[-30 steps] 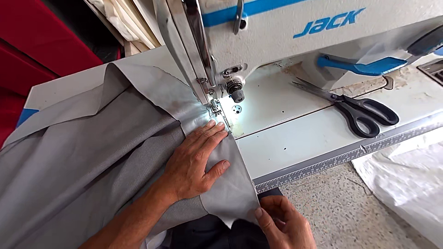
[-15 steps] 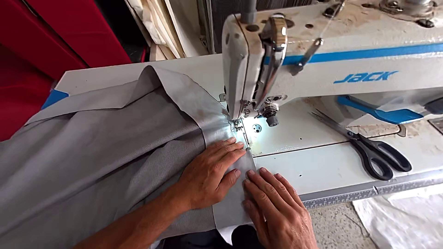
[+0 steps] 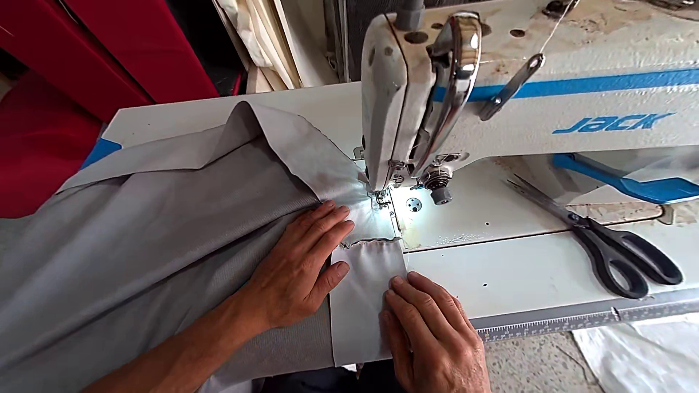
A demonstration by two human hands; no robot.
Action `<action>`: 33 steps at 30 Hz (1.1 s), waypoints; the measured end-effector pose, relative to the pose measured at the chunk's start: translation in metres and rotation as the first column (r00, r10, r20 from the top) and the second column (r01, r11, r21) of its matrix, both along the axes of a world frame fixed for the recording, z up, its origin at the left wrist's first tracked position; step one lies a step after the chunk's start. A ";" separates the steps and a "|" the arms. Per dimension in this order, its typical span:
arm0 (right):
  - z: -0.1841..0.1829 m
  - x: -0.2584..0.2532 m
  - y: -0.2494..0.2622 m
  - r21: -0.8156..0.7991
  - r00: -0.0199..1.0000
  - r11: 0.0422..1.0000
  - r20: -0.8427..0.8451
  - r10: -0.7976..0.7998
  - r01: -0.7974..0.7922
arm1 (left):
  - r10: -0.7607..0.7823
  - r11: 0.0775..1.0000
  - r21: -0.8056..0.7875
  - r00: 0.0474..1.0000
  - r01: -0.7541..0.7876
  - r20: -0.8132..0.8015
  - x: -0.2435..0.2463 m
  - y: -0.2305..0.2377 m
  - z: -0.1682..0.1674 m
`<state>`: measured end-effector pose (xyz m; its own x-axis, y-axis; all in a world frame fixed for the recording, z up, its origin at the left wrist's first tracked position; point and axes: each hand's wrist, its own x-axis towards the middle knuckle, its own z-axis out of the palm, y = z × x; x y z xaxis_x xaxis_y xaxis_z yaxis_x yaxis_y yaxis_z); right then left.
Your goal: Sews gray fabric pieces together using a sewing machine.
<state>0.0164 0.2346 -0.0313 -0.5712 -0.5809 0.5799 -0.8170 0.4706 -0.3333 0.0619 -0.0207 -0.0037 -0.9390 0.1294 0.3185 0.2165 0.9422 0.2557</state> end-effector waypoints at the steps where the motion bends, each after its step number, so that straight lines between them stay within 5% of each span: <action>1: -0.001 0.000 0.000 -0.008 1.000 1.000 0.003 -0.002 0.002 | -0.007 1.000 -0.013 1.000 0.007 -0.002 0.000 0.000 0.000; 5: -0.006 0.004 -0.001 -0.042 1.000 0.999 0.007 -0.012 0.012 | -0.110 0.993 -0.057 0.989 0.105 -0.098 -0.001 0.002 0.003; 9: -0.007 0.004 -0.001 -0.051 1.000 0.999 -0.001 -0.011 0.011 | -0.091 0.990 0.082 0.965 0.114 -0.244 -0.020 0.035 0.018; 33: -0.016 0.002 0.006 -0.089 0.999 0.996 -0.025 0.027 -0.030 | -0.219 0.975 0.016 0.969 0.222 -0.112 -0.034 0.028 -0.006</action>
<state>0.0188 0.2405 -0.0476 -0.5404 -0.5417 0.6438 -0.8379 0.4160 -0.3533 0.0281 0.0075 -0.0096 -0.8480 0.3188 0.4233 0.4458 0.8610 0.2448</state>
